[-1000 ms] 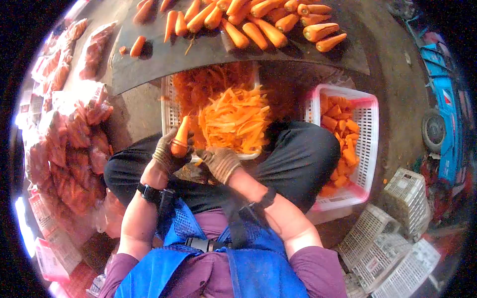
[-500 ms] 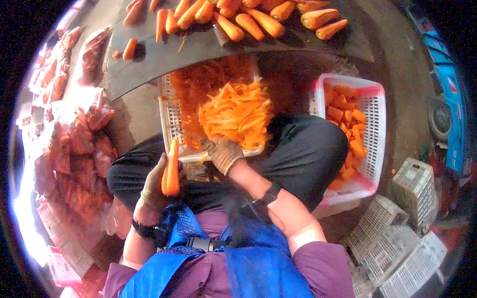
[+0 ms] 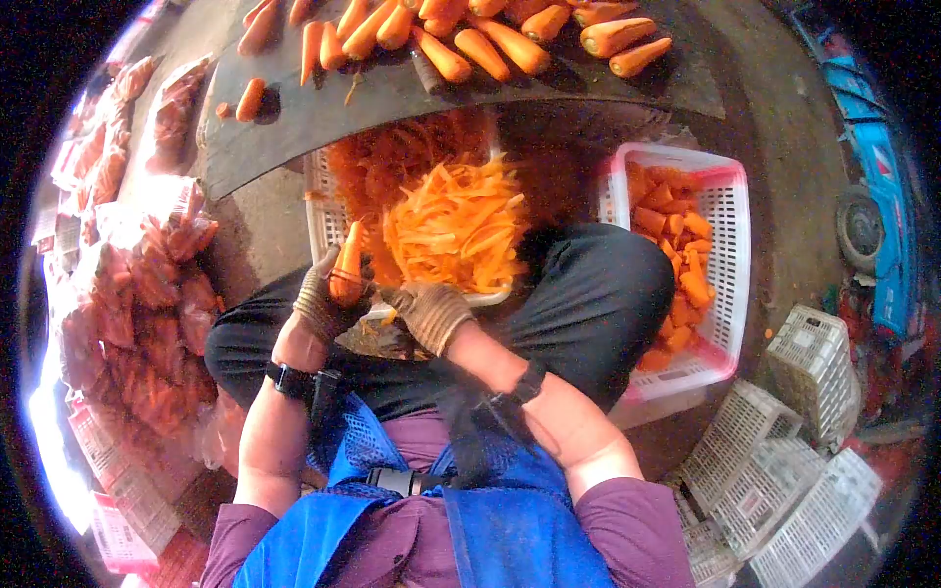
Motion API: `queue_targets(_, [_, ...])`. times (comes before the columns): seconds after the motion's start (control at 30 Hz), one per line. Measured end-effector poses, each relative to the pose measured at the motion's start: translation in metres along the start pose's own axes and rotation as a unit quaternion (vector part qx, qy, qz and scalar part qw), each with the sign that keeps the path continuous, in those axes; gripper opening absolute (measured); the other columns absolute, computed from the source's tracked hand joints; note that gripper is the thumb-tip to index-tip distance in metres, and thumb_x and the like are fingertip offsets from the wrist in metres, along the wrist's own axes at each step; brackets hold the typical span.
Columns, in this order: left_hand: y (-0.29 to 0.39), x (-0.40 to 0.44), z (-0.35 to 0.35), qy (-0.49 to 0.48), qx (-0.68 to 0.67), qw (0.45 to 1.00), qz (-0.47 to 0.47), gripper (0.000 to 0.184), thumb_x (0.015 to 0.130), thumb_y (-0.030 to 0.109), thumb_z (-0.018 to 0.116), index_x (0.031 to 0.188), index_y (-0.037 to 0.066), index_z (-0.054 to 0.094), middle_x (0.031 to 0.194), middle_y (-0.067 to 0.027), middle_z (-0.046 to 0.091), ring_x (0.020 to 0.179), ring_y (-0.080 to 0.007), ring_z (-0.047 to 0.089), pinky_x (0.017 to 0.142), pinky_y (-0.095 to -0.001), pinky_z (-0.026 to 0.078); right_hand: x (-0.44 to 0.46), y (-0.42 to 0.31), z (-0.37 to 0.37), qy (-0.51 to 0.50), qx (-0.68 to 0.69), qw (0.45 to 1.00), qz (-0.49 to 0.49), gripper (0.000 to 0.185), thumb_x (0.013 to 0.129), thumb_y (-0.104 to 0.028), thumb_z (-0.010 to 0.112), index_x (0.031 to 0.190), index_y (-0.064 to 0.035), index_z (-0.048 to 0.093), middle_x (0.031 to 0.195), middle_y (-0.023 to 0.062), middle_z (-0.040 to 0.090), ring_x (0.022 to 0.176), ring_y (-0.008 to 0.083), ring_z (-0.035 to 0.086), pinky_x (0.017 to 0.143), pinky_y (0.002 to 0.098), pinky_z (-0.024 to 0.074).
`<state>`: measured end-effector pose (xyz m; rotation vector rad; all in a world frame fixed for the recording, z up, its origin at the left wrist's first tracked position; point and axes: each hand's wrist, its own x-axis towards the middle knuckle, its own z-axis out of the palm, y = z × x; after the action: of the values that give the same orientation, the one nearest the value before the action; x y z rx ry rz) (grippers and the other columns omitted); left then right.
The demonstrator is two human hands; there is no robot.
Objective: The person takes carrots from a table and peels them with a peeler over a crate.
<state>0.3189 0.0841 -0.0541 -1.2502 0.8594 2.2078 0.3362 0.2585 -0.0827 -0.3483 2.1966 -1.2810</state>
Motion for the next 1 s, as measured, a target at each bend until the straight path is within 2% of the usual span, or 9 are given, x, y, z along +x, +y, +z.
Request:
queue_targets(0.13, [-0.006,-0.001,-0.016,-0.111,0.158,0.975,0.106,0.036,0.089,0.039,0.049,0.1,0.006,0.056,0.078,-0.0041,0.06,0.061,-0.0172,0.057,0.055,-0.0276,0.05,-0.006,-0.009,-0.009,0.016,0.027,0.999,0.017,0.06,0.087,-0.057,0.037,0.079,-0.0032,0.063,0.072,0.0195,0.06,0.07,0.035,0.059,0.062,0.0417,0.0439])
queue_targets(0.3, [-0.021,-0.082,-0.005,-0.063,0.161,0.985,0.002,0.037,0.092,0.037,0.046,0.103,0.003,0.055,0.077,-0.0052,0.058,0.062,-0.0157,0.057,0.055,-0.0251,0.047,0.013,0.021,0.001,0.019,-0.038,0.996,0.078,0.071,0.085,-0.066,0.028,0.085,-0.0045,0.064,0.08,0.0222,0.061,0.079,0.0392,0.059,0.069,0.0452,0.0449])
queue_targets(0.37, [-0.031,-0.108,-0.004,0.036,0.135,0.99,-0.012,0.04,0.092,0.039,0.047,0.105,0.003,0.054,0.077,-0.0048,0.057,0.061,-0.0156,0.056,0.054,-0.0254,0.047,0.008,0.012,-0.006,0.033,-0.01,0.992,0.12,0.072,0.084,-0.067,0.029,0.087,-0.0043,0.064,0.081,0.0244,0.06,0.082,0.0409,0.058,0.07,0.0463,0.0441])
queue_targets(0.4, [-0.031,-0.114,0.001,0.009,0.039,0.998,-0.043,0.041,0.091,0.042,0.047,0.102,0.003,0.053,0.075,-0.005,0.056,0.06,-0.016,0.055,0.054,-0.0265,0.047,0.011,0.014,-0.004,0.033,-0.021,0.992,0.118,0.072,0.084,-0.066,0.029,0.087,-0.0042,0.064,0.081,0.0246,0.06,0.082,0.0409,0.058,0.07,0.046,0.0441])
queue_targets(0.77, [-0.023,-0.04,-0.019,-0.018,0.003,1.0,0.015,0.042,0.09,0.045,0.045,0.099,0.005,0.054,0.076,-0.005,0.058,0.061,-0.0167,0.056,0.051,-0.0291,0.048,0.005,0.009,0.003,0.008,-0.041,0.999,0.005,0.065,0.087,-0.06,0.031,0.08,-0.0036,0.063,0.074,0.0226,0.06,0.074,0.0401,0.058,0.064,0.0451,0.0442])
queue_targets(0.8, [-0.021,-0.036,-0.021,-0.114,-0.018,0.993,0.004,0.033,0.09,0.036,0.049,0.101,0.005,0.054,0.079,-0.005,0.06,0.065,-0.0174,0.058,0.057,-0.0275,0.05,0.004,0.008,0.003,0.006,-0.049,0.999,-0.002,0.065,0.087,-0.06,0.031,0.08,-0.0039,0.063,0.074,0.0222,0.06,0.074,0.0399,0.058,0.064,0.0449,0.0443])
queue_targets(0.87, [-0.033,0.04,-0.088,-0.152,0.359,0.886,0.251,0.026,0.089,0.029,0.051,0.1,0.006,0.055,0.08,-0.004,0.06,0.068,-0.0174,0.058,0.061,-0.0257,0.049,0.002,0.004,0.001,-0.006,-0.04,0.999,0.009,0.065,0.088,-0.06,0.03,0.08,-0.0046,0.063,0.074,0.0217,0.06,0.075,0.0396,0.058,0.064,0.0446,0.0446])
queue_targets(0.97, [-0.028,0.022,-0.054,-0.171,0.321,0.896,0.254,0.013,0.082,0.023,0.052,0.087,0.012,0.057,0.075,0.0,0.058,0.073,-0.0182,0.055,0.064,-0.029,0.045,-0.003,0.001,-0.006,-0.015,-0.02,0.999,0.042,0.064,0.088,-0.06,0.03,0.082,-0.0056,0.064,0.076,0.0212,0.061,0.075,0.0392,0.059,0.064,0.0445,0.0449])
queue_targets(1.0, [-0.025,0.01,-0.043,-0.158,0.208,0.95,0.171,0.016,0.085,0.025,0.051,0.088,0.011,0.057,0.075,-0.0004,0.058,0.072,-0.0167,0.055,0.063,-0.0273,0.045,-0.003,0.002,-0.007,-0.009,-0.034,0.999,0.038,0.064,0.088,-0.06,0.03,0.083,-0.0059,0.064,0.077,0.0211,0.061,0.076,0.0391,0.059,0.065,0.0447,0.0449])
